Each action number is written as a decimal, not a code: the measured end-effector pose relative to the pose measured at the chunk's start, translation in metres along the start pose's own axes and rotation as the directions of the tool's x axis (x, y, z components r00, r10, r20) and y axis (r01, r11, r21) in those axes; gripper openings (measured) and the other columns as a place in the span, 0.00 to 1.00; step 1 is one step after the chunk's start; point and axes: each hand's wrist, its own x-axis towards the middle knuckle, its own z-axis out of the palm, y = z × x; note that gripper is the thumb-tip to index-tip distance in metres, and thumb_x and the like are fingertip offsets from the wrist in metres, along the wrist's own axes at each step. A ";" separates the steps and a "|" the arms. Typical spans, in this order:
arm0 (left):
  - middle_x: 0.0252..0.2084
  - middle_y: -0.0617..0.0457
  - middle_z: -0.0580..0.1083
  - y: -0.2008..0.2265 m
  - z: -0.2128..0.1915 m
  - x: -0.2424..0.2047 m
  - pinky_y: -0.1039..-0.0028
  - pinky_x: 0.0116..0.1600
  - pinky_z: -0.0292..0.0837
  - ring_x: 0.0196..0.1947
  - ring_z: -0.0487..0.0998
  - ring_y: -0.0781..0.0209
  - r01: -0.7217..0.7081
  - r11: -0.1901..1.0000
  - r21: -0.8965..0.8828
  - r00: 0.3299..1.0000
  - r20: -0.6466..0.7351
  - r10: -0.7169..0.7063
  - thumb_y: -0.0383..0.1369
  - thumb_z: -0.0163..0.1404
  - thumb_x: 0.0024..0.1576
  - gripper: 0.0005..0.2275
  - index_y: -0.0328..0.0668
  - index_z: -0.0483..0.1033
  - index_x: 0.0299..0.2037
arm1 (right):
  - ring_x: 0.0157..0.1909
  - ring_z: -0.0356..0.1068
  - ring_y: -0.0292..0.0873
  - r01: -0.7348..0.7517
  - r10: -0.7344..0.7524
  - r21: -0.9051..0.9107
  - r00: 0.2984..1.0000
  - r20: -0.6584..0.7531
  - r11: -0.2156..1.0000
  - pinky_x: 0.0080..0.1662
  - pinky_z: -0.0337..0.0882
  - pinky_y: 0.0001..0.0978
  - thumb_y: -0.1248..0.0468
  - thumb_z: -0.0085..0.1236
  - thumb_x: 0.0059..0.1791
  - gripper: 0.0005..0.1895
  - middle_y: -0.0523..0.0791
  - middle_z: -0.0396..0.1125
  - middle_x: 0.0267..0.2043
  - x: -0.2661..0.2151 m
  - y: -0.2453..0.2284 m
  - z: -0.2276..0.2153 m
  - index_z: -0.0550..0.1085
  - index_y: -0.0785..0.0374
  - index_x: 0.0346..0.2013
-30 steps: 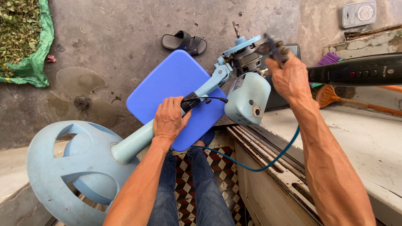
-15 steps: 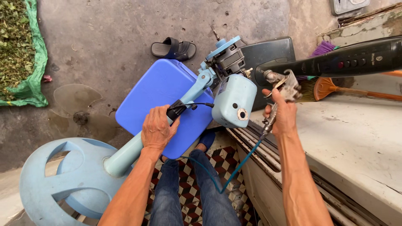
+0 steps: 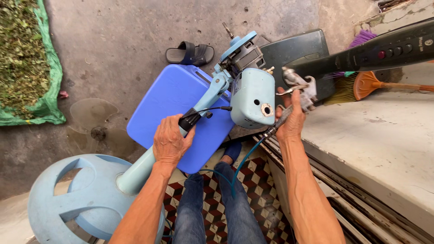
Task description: The person disassembles a light blue pedestal fan, removes the motor housing, and uses a power drill to remove the fan blade hub. The person then reassembles the fan components on a workbench.
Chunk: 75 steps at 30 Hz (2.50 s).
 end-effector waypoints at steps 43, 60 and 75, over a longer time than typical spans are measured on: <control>0.51 0.41 0.76 -0.008 -0.013 0.006 0.60 0.55 0.74 0.50 0.78 0.45 -0.032 0.980 -0.196 0.996 0.073 0.047 0.42 0.62 0.53 0.29 0.39 0.69 0.63 | 0.63 0.70 0.52 0.281 -0.282 -0.033 0.959 -0.006 0.959 0.63 0.75 0.47 0.63 0.53 0.56 0.32 0.56 0.62 0.66 -0.118 -0.005 0.070 0.55 0.68 0.72; 0.40 0.44 0.73 -0.029 -0.014 0.027 0.61 0.45 0.74 0.39 0.76 0.47 -0.023 0.981 -0.194 0.975 0.213 0.065 0.39 0.65 0.48 0.24 0.46 0.78 0.56 | 0.61 0.72 0.55 0.266 -0.263 -0.006 0.955 0.138 0.964 0.56 0.77 0.47 0.59 0.54 0.54 0.33 0.55 0.61 0.67 -0.119 -0.016 0.084 0.55 0.63 0.71; 0.34 0.44 0.70 -0.033 -0.014 0.040 0.62 0.42 0.70 0.34 0.72 0.50 -0.062 0.986 -0.152 0.947 0.304 0.106 0.42 0.64 0.49 0.27 0.43 0.77 0.60 | 0.22 0.64 0.30 0.273 -0.232 -0.503 0.962 0.144 0.820 0.24 0.67 0.23 0.57 0.52 0.57 0.10 0.37 0.63 0.22 -0.136 0.028 0.069 0.71 0.61 0.40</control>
